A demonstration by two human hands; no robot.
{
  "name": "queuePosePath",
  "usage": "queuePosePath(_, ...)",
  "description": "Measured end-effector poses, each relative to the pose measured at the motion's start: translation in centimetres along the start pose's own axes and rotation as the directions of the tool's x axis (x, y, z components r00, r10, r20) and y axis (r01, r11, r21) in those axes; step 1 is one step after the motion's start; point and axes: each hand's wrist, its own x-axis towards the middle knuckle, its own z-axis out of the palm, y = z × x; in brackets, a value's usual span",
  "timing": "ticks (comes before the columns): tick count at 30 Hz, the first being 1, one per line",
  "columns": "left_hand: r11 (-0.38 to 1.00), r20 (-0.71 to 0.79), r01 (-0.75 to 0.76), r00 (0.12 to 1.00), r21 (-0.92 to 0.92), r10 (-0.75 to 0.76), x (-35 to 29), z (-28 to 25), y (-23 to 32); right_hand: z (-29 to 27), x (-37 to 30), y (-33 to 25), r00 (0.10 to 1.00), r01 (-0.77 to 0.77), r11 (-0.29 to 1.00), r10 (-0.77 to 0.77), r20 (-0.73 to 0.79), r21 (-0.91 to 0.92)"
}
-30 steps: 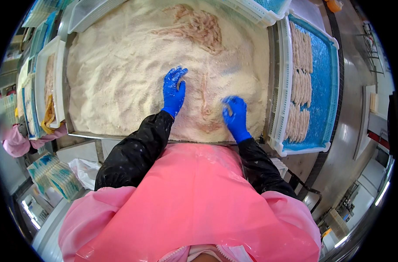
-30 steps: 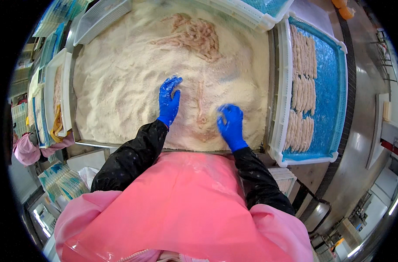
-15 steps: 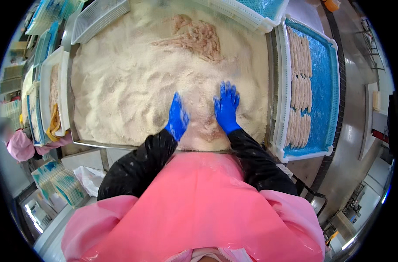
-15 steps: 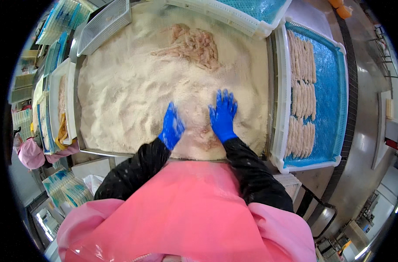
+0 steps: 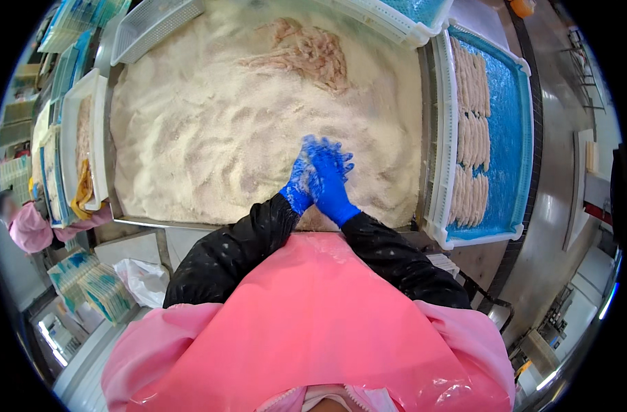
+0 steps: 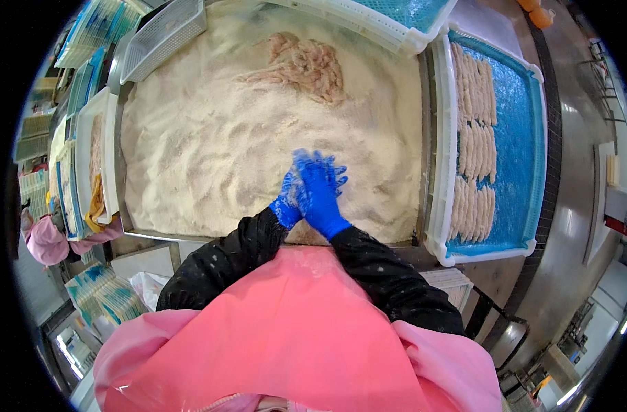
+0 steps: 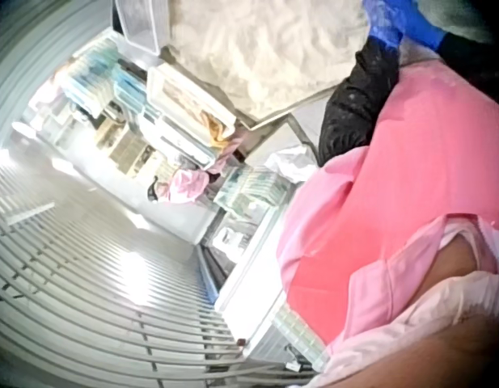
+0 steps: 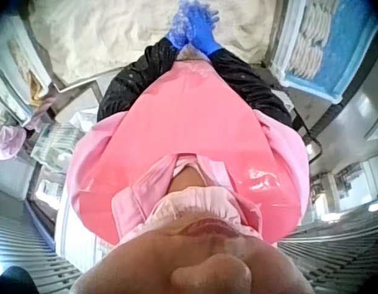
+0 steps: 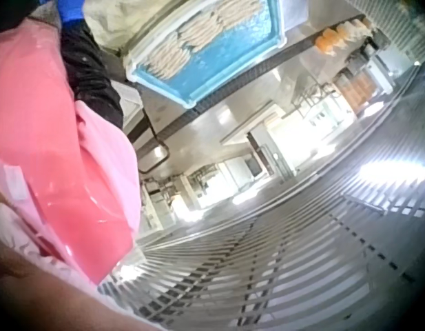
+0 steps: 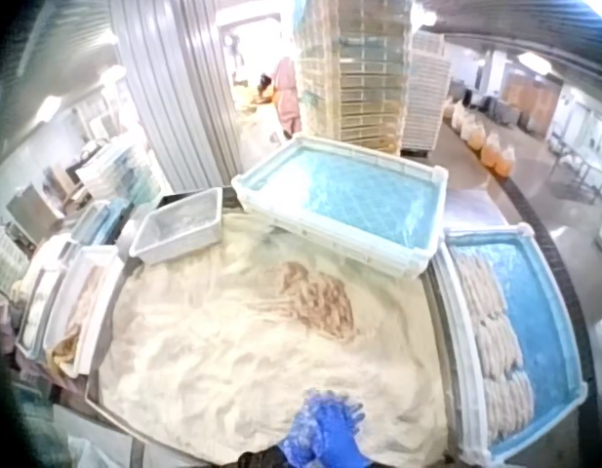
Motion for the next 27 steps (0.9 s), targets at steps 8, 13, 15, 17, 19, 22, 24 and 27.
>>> queuePosePath(8, 0.969, -0.315, 0.038, 0.948, 0.244, 0.042, -2.0, 3.1, 0.5, -5.0, 0.6, 2.8, 0.926, -0.376, 0.833, 0.327, 0.187, 0.406)
queuePosePath(13, 0.723, -0.466, 0.240, 0.875, 0.648, 0.128, -2.2, 1.6, 2.9, -18.2, 1.7, 1.1, 0.823, -0.511, 0.318, 0.447, 0.349, 0.798)
queuePosePath(15, 0.710, -0.483, 0.250, 0.863, 0.659, 0.145, -2.0, 1.1, 3.4, -25.2, 2.2, 4.1, 0.817, -0.503, 0.385, 0.504, 0.281, 0.774)
queuePosePath(17, 0.785, -0.476, 0.160, 0.859, 0.599, 0.188, -1.7, 0.1, 3.4, -32.2, 3.8, 7.0, 0.829, -0.471, 0.678, 0.558, 0.022, 0.564)
queuePosePath(19, 0.802, -0.512, 0.138, 0.828, 0.581, 0.228, -1.1, 0.4, 3.0, -37.8, 6.5, 11.4, 0.832, -0.471, 0.834, 0.528, -0.169, 0.287)
queuePosePath(22, 0.790, -0.546, 0.138, 0.791, 0.597, 0.275, -0.5, -0.1, 3.0, -41.8, 11.3, 19.7, 0.913, -0.179, 0.935, 0.043, -0.405, -0.306)
queuePosePath(24, 0.771, -0.560, 0.127, 0.761, 0.624, 0.328, -0.5, 0.0, 2.6, -42.6, 14.6, 23.4, 0.940, -0.166, 0.811, -0.041, -0.338, -0.561)
queuePosePath(27, 0.748, -0.562, 0.122, 0.740, 0.653, 0.370, -0.6, 0.8, 2.1, -41.4, 17.0, 29.9, 0.978, -0.207, 0.734, 0.153, -0.140, -0.647)
